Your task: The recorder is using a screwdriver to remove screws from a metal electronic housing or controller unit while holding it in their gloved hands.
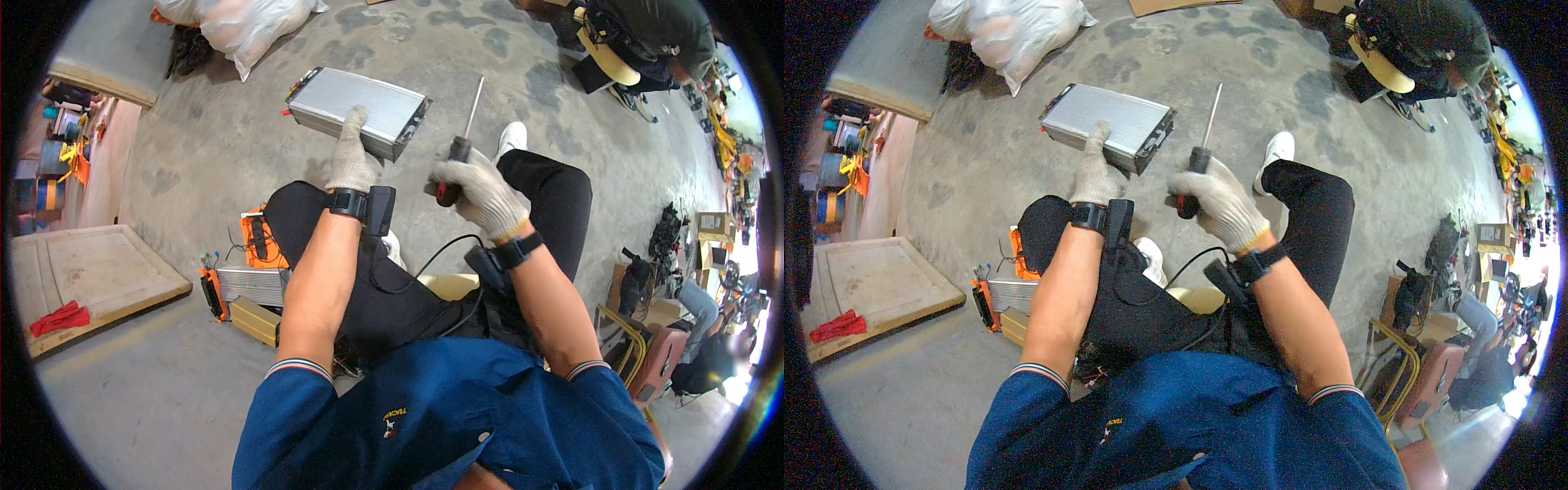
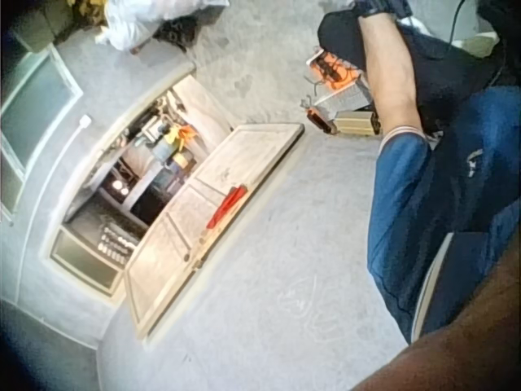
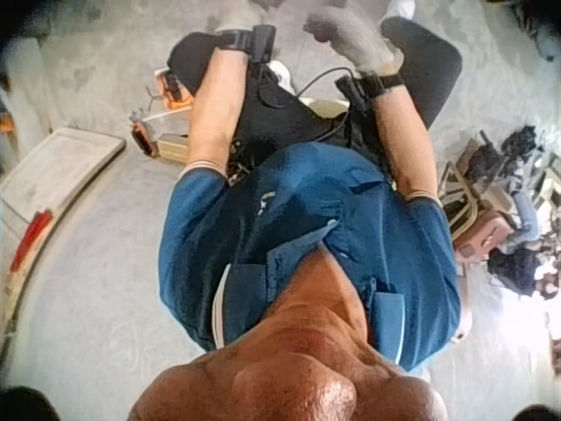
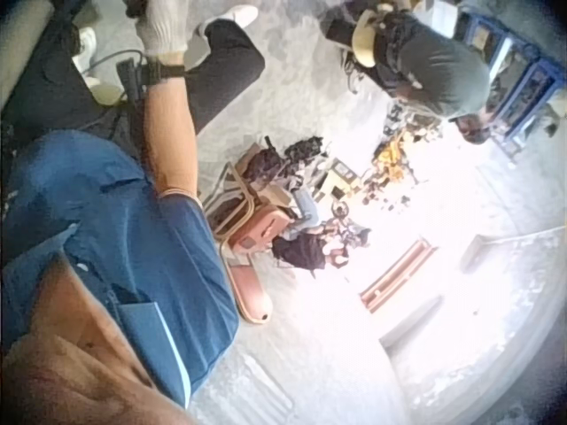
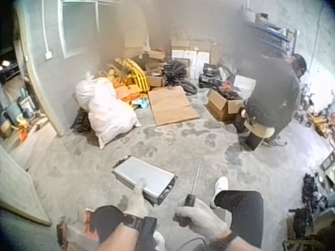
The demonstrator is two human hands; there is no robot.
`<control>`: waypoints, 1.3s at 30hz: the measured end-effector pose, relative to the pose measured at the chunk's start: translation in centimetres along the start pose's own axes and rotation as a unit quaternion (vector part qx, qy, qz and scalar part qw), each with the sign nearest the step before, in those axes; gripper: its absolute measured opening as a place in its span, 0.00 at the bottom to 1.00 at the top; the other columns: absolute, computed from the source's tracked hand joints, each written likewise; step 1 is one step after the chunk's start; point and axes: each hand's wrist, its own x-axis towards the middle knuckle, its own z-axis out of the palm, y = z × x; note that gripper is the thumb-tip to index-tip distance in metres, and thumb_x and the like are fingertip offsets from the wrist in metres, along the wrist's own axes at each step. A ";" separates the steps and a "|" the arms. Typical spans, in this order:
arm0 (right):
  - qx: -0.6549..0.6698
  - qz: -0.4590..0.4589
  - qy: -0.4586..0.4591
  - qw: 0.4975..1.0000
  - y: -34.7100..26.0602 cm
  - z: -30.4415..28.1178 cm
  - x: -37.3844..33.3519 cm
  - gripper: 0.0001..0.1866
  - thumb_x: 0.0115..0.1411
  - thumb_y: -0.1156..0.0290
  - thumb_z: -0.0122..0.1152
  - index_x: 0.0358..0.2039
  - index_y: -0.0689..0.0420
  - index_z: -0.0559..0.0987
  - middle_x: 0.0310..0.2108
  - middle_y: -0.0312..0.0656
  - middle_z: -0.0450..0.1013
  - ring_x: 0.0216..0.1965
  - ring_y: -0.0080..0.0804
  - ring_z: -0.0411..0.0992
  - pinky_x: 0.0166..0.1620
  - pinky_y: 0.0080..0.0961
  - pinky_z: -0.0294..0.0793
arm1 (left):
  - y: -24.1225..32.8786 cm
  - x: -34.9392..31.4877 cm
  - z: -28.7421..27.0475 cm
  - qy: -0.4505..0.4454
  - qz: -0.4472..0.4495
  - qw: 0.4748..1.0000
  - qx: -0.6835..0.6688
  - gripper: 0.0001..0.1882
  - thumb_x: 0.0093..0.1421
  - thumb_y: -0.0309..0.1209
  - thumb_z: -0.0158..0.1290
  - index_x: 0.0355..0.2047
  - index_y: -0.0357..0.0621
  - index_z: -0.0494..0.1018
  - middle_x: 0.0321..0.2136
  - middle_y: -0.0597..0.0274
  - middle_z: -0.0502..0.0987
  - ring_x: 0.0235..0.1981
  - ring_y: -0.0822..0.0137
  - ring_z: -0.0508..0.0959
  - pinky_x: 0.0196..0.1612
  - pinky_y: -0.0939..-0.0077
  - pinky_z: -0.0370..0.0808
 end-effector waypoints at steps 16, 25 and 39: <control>-0.008 0.025 0.100 0.995 0.1 6.4 3.4 0.15 0.59 0.63 0.67 0.38 0.62 0.80 0.25 0.38 0.75 0.24 0.24 0.73 0.28 0.22 0.72 | 0.0 0.9 -0.8 0.003 0.002 0.999 0.047 0.42 0.59 0.43 0.65 0.67 0.39 0.60 0.58 0.50 0.71 0.61 0.53 0.71 0.66 0.57 0.66; -0.007 0.071 0.097 0.993 1.7 4.4 2.0 0.15 0.60 0.64 0.69 0.39 0.61 0.77 0.26 0.39 0.74 0.25 0.27 0.74 0.31 0.26 0.76 | -0.4 1.0 -0.9 0.027 0.022 0.999 -0.013 0.32 0.59 0.36 0.66 0.59 0.36 0.68 0.52 0.52 0.76 0.52 0.57 0.79 0.54 0.60 0.79; -0.052 0.295 0.291 0.908 15.6 -10.2 0.9 0.12 0.60 0.64 0.63 0.30 0.61 0.76 0.20 0.43 0.72 0.18 0.35 0.72 0.22 0.33 0.73 | 0.1 0.7 -0.5 0.057 -0.010 0.998 -0.004 0.39 0.55 0.38 0.68 0.63 0.42 0.63 0.57 0.56 0.72 0.58 0.60 0.73 0.62 0.64 0.72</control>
